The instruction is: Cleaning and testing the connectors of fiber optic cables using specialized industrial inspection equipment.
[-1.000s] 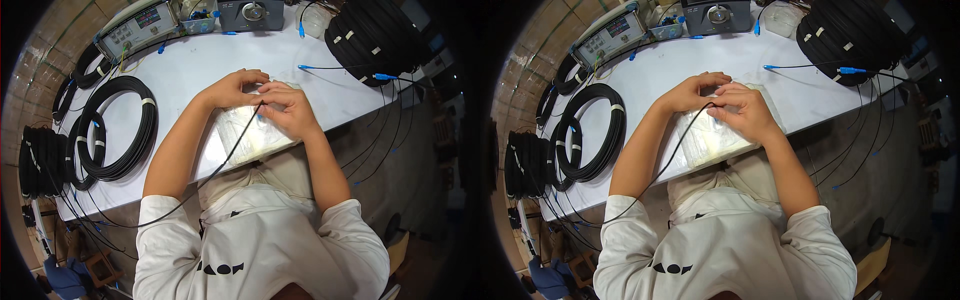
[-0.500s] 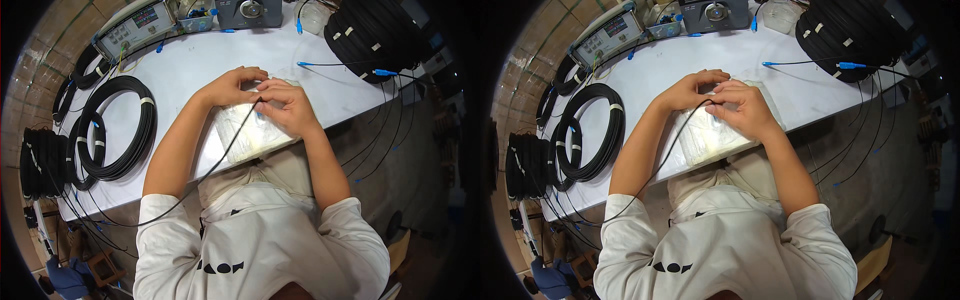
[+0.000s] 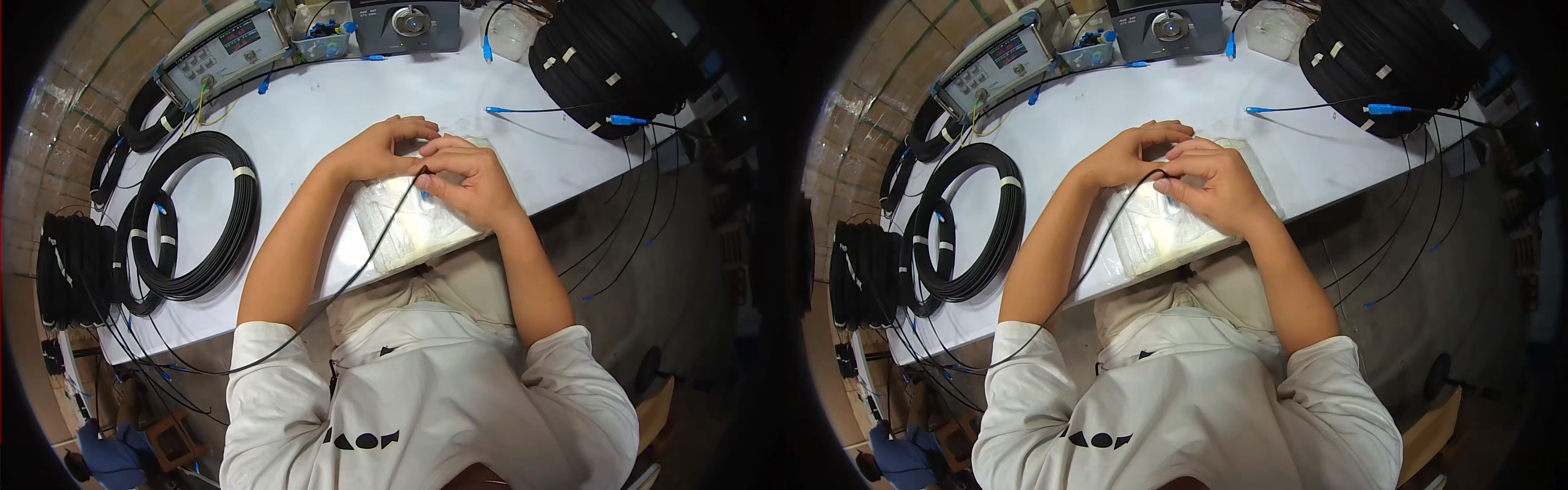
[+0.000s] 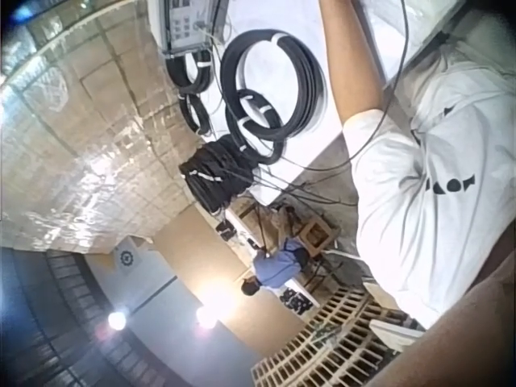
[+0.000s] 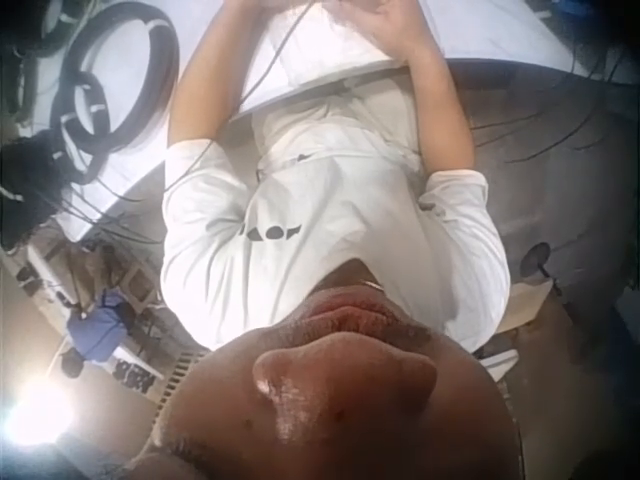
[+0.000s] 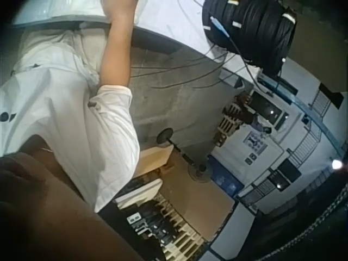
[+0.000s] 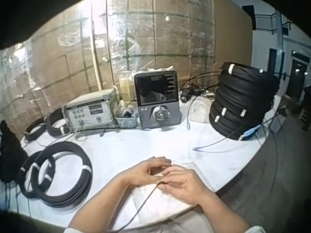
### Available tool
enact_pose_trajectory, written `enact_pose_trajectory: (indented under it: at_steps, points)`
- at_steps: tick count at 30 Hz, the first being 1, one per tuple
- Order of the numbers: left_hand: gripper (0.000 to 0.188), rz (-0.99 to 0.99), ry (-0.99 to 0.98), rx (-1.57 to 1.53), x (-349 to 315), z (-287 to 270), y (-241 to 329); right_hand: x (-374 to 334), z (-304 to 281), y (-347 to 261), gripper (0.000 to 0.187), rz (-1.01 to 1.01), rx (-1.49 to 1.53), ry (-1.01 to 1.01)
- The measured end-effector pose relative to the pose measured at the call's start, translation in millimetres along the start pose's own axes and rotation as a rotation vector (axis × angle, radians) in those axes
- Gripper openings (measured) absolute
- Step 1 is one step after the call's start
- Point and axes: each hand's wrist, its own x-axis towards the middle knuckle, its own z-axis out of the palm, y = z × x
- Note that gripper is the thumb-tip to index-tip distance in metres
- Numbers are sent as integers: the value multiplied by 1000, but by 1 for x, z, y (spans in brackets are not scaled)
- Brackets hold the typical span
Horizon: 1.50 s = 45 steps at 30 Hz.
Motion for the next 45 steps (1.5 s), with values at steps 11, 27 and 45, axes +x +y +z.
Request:
enact_pose_trajectory:
  at_steps: [11,27,45]
  points:
    - [59,-40,7,-56,0,-1,0,0,1,1,16,-50,-50,12]
    - [60,-59,12,61,-1,0,5,-1,2,3,18,-45,-8,-16]
    - [59,-48,25,67,-1,0,2,-2,1,-1,16,-20,45,-50]
